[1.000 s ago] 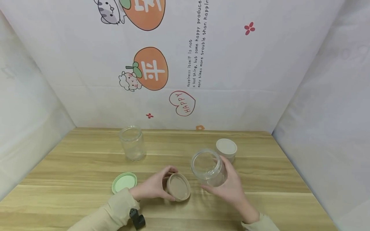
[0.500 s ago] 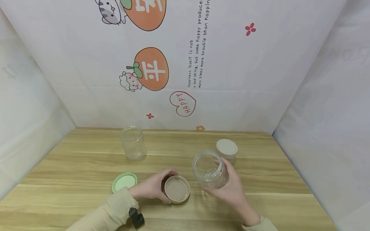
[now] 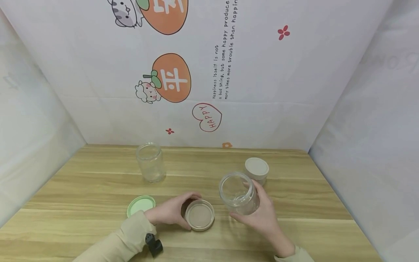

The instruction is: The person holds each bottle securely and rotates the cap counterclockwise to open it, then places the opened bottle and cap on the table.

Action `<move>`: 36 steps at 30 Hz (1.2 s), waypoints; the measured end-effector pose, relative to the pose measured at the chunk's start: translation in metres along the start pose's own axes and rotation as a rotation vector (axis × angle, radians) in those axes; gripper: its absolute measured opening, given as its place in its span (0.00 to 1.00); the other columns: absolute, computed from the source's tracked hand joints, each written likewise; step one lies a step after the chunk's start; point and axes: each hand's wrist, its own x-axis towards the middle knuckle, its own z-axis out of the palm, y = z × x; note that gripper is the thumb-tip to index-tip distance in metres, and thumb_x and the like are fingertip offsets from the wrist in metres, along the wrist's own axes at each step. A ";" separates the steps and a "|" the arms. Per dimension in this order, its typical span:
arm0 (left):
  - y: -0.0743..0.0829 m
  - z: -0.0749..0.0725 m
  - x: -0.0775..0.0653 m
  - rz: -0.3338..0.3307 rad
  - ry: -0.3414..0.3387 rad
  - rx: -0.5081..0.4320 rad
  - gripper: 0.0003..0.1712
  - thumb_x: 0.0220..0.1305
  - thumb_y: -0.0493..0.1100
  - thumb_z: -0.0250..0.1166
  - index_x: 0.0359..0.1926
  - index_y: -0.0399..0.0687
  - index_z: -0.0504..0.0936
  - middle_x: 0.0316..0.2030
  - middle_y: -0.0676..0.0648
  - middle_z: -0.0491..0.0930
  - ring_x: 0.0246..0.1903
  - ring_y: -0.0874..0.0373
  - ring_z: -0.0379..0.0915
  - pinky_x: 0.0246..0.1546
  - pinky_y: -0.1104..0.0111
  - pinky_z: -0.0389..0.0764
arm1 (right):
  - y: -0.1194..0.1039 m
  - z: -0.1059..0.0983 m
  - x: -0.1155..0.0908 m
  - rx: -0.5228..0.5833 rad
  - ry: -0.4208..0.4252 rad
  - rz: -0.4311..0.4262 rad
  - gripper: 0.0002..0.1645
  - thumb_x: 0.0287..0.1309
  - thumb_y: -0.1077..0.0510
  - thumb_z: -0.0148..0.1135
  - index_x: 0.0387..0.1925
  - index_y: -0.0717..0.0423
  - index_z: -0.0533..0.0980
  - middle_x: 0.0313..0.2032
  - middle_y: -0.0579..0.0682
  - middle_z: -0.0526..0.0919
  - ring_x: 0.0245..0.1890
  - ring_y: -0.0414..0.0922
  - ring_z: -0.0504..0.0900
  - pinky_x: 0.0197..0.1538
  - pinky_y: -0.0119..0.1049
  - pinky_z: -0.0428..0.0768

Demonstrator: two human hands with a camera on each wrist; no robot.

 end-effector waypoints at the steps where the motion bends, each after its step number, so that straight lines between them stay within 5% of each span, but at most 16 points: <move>1: 0.000 0.000 0.000 0.000 -0.001 0.000 0.49 0.38 0.33 0.78 0.64 0.43 0.64 0.58 0.45 0.73 0.60 0.50 0.67 0.63 0.62 0.66 | 0.000 0.000 0.000 -0.001 -0.001 0.000 0.58 0.15 0.66 0.84 0.59 0.60 0.68 0.50 0.31 0.75 0.46 0.28 0.74 0.47 0.19 0.72; 6: -0.002 -0.001 -0.001 0.019 0.004 0.000 0.50 0.38 0.33 0.78 0.65 0.42 0.64 0.59 0.43 0.73 0.60 0.49 0.67 0.64 0.59 0.65 | 0.001 0.001 0.000 -0.022 -0.009 0.006 0.58 0.15 0.64 0.84 0.59 0.61 0.68 0.49 0.47 0.79 0.45 0.33 0.76 0.47 0.22 0.74; 17: -0.006 -0.010 -0.008 -0.005 0.050 -0.076 0.50 0.42 0.36 0.77 0.67 0.43 0.62 0.58 0.41 0.73 0.60 0.48 0.68 0.65 0.55 0.65 | 0.000 0.003 0.003 -0.058 -0.083 0.086 0.55 0.21 0.61 0.83 0.59 0.61 0.67 0.52 0.57 0.77 0.47 0.36 0.74 0.48 0.26 0.73; 25: -0.005 -0.013 -0.015 -0.025 0.230 -0.173 0.34 0.51 0.36 0.71 0.59 0.37 0.70 0.55 0.36 0.75 0.57 0.43 0.70 0.59 0.52 0.71 | 0.002 0.015 0.009 -0.034 -0.179 0.234 0.58 0.27 0.57 0.82 0.63 0.63 0.61 0.56 0.64 0.73 0.56 0.61 0.71 0.57 0.61 0.69; 36: -0.001 -0.011 -0.029 -0.027 0.304 -0.202 0.27 0.56 0.40 0.69 0.56 0.35 0.73 0.50 0.37 0.78 0.51 0.45 0.74 0.56 0.54 0.75 | 0.015 0.042 0.031 0.096 -0.227 0.381 0.55 0.37 0.60 0.78 0.65 0.66 0.56 0.59 0.66 0.69 0.59 0.63 0.71 0.60 0.54 0.72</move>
